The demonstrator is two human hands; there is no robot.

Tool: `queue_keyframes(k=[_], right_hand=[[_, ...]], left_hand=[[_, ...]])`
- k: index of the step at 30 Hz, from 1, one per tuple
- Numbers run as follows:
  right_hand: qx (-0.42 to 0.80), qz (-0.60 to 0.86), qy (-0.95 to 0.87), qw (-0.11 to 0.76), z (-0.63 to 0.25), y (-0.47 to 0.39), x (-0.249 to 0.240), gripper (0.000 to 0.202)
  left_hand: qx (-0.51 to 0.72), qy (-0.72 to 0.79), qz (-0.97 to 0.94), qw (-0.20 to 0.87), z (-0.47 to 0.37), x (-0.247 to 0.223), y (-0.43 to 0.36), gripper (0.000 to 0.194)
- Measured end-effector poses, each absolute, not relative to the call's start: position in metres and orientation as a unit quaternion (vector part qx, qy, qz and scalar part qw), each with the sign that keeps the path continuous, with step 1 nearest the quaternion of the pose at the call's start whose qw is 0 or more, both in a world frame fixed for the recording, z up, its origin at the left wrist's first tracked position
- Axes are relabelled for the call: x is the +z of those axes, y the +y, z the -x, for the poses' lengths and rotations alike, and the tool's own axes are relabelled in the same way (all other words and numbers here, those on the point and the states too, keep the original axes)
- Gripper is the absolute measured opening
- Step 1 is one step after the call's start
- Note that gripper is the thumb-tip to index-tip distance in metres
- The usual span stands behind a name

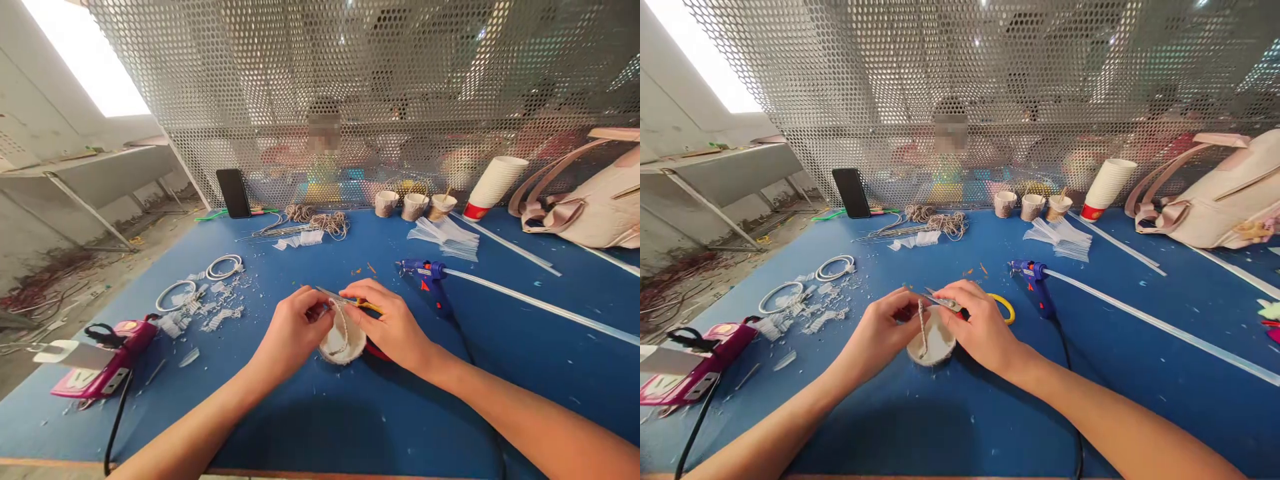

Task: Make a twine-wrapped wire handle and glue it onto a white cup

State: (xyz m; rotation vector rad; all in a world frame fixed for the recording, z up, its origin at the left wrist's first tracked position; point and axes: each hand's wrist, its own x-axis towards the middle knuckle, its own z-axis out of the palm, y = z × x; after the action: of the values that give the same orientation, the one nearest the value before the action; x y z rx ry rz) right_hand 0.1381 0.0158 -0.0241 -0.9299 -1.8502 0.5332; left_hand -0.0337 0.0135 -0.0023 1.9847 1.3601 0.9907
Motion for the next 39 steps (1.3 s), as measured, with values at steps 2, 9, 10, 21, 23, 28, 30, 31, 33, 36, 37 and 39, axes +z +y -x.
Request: queue_keyframes(k=[2, 9, 10, 21, 23, 28, 30, 31, 33, 36, 37, 39], right_hand=[[0.209, 0.367, -0.765, 0.487, -0.135, 0.013, -0.022, 0.013], [0.169, 0.357, -0.775, 0.494, -0.129, 0.011, -0.018, 0.011], [0.169, 0.357, -0.776, 0.492, -0.129, 0.011, -0.018, 0.010], [0.123, 0.314, -0.805, 0.487, -0.156, -0.002, -0.010, 0.018], [0.090, 0.279, -0.828, 0.478, -0.160, -0.003, -0.011, 0.024], [-0.008, 0.309, -0.884, 0.351, -0.171, -0.004, -0.010, 0.021], [-0.037, 0.357, -0.899, 0.251, -0.176, -0.003, -0.011, 0.020], [-0.046, 0.374, -0.904, 0.202, -0.179, -0.002, -0.013, 0.020], [-0.057, 0.388, -0.911, 0.129, -0.182, 0.000, -0.018, 0.019], [-0.054, 0.386, -0.912, 0.129, -0.180, 0.001, -0.023, 0.020], [-0.050, 0.385, -0.906, 0.168, -0.177, 0.000, -0.022, 0.021], [-0.035, 0.375, -0.881, 0.287, -0.171, -0.004, -0.018, 0.021]], left_hand=[[0.372, 0.504, -0.736, 0.258, 0.031, -0.003, 0.010, 0.014], [0.386, 0.516, -0.721, 0.254, 0.023, -0.007, 0.004, 0.013], [0.391, 0.515, -0.719, 0.256, 0.023, -0.008, 0.003, 0.012], [0.466, 0.468, -0.735, 0.155, 0.041, -0.014, -0.008, 0.009], [0.472, 0.439, -0.758, 0.096, 0.043, -0.015, -0.009, 0.009], [0.455, 0.415, -0.788, -0.002, 0.050, -0.012, -0.005, 0.013], [0.450, 0.412, -0.792, -0.013, 0.053, -0.010, -0.002, 0.013], [0.448, 0.415, -0.792, -0.012, 0.054, -0.009, -0.001, 0.012], [0.440, 0.428, -0.790, 0.001, 0.055, -0.008, 0.001, 0.011], [0.433, 0.442, -0.785, 0.021, 0.055, -0.007, 0.001, 0.011], [0.429, 0.448, -0.784, 0.028, 0.055, -0.007, 0.000, 0.010], [0.419, 0.469, -0.776, 0.048, 0.052, -0.005, -0.002, 0.008]])
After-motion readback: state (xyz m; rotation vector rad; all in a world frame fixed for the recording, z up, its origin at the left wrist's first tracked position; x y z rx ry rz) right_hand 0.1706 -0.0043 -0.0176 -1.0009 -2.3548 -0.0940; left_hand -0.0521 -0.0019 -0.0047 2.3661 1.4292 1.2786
